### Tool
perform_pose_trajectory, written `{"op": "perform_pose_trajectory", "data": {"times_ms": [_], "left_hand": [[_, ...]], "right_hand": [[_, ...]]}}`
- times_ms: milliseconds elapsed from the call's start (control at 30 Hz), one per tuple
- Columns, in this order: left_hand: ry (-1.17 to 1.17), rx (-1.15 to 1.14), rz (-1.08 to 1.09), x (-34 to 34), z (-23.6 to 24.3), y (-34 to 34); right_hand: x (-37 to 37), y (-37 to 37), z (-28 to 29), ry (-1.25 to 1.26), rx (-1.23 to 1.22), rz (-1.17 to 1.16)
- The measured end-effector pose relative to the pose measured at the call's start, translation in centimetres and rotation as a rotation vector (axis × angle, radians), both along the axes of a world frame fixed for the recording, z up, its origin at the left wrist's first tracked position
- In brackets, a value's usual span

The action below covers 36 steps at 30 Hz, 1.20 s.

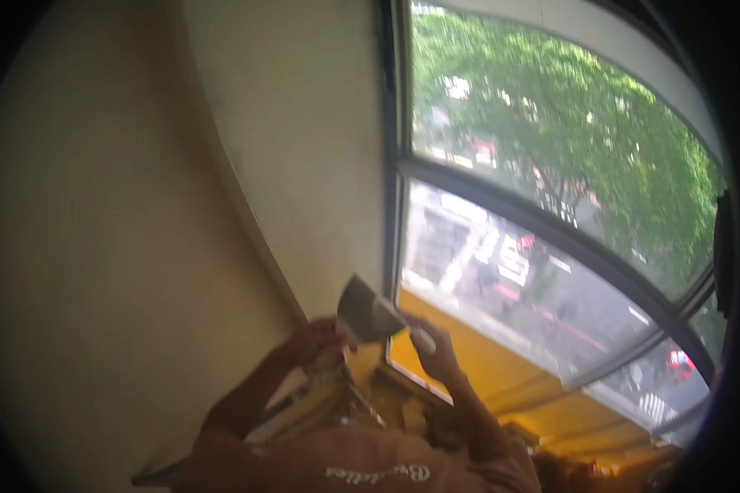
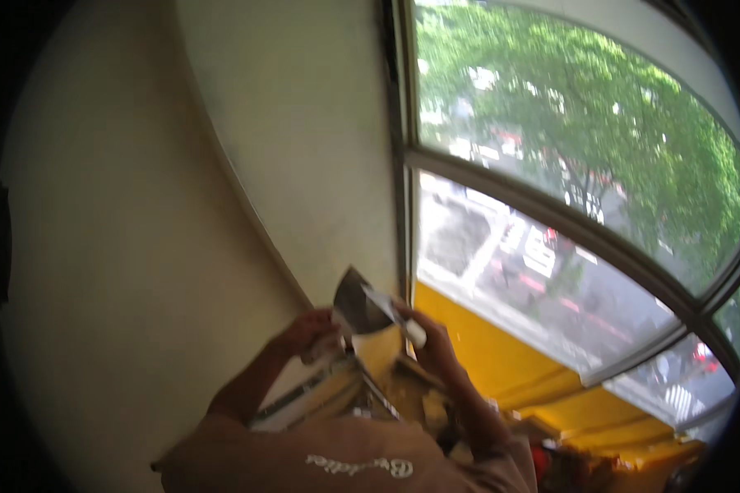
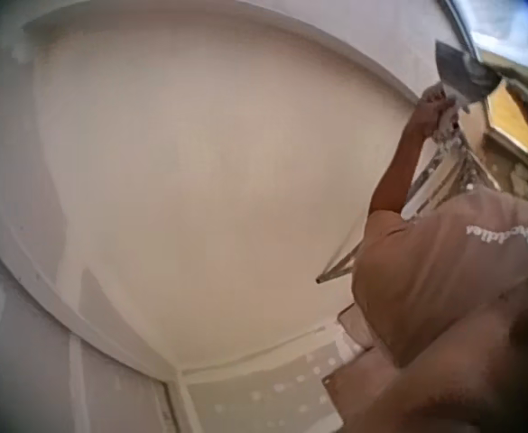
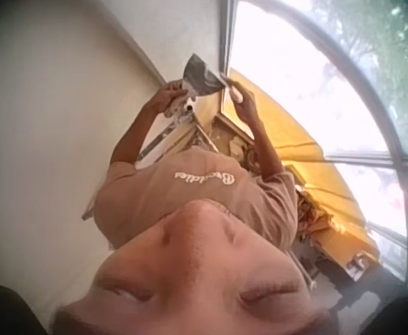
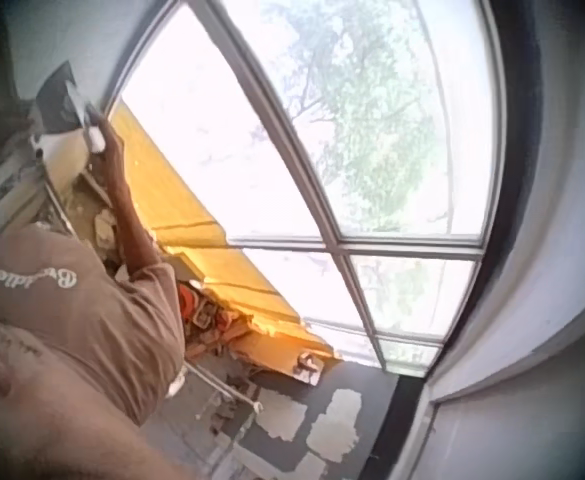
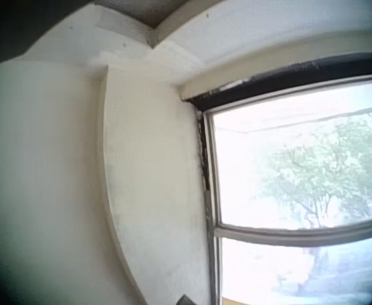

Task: The person applies joint compound to the edge of a window frame and the adjacent wall. Using a putty knife to scoop compound onto a taping knife, the person then spreads the compound across the wall surface with repeated vertical and horizontal strokes.

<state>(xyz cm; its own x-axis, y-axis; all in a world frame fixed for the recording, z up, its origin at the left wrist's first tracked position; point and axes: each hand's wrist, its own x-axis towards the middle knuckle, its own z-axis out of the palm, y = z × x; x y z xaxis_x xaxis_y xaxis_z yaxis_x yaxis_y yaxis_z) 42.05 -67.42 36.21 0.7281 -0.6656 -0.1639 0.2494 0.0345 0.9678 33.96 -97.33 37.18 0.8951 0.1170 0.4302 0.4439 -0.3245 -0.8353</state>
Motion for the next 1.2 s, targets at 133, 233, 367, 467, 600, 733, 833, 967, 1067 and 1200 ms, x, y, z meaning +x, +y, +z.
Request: {"op": "perform_pose_trajectory", "data": {"times_ms": [133, 233, 367, 467, 600, 733, 833, 967, 1067, 1200], "left_hand": [[0.038, -0.261, -0.049, -1.3, 3.0, 1.4], [-0.006, -0.302, 0.089, -2.5, 4.5, 4.3], [0.005, -0.277, 0.117, -3.0, 1.5, 8.1], [-0.084, -0.296, 0.102, -4.2, 1.5, 8.2], [-0.067, -0.156, 0.130, -3.8, -2.8, 9.6], [0.079, -0.151, 0.212, -4.2, -7.4, 11.3], [0.187, -0.205, 0.262, -4.2, -9.6, 12.1], [0.159, -0.174, 0.263, -3.9, -9.8, 13.0], [0.160, -0.219, 0.248, -4.0, -9.1, 13.1], [0.143, -0.119, 0.180, -2.7, -9.1, 13.4]], "right_hand": [[2.4, -0.6, -2.4, 0.054, -0.125, 0.013], [7.4, -1.1, 0.5, -0.156, -0.166, -0.060], [17.5, -1.1, 17.6, -0.872, -0.384, -0.341], [23.2, 1.9, 34.5, -1.128, -0.228, -0.288], [29.8, 5.5, 49.5, -1.377, -0.251, -0.421], [34.0, 8.8, 53.9, -1.459, -0.204, -0.371], [34.0, 9.4, 54.7, -1.361, -0.216, -0.397], [34.3, 8.9, 54.0, -1.361, -0.257, -0.383], [34.0, 8.5, 49.0, -1.397, -0.316, -0.360], [32.6, 5.2, 41.1, -1.219, -0.398, -0.296]]}}
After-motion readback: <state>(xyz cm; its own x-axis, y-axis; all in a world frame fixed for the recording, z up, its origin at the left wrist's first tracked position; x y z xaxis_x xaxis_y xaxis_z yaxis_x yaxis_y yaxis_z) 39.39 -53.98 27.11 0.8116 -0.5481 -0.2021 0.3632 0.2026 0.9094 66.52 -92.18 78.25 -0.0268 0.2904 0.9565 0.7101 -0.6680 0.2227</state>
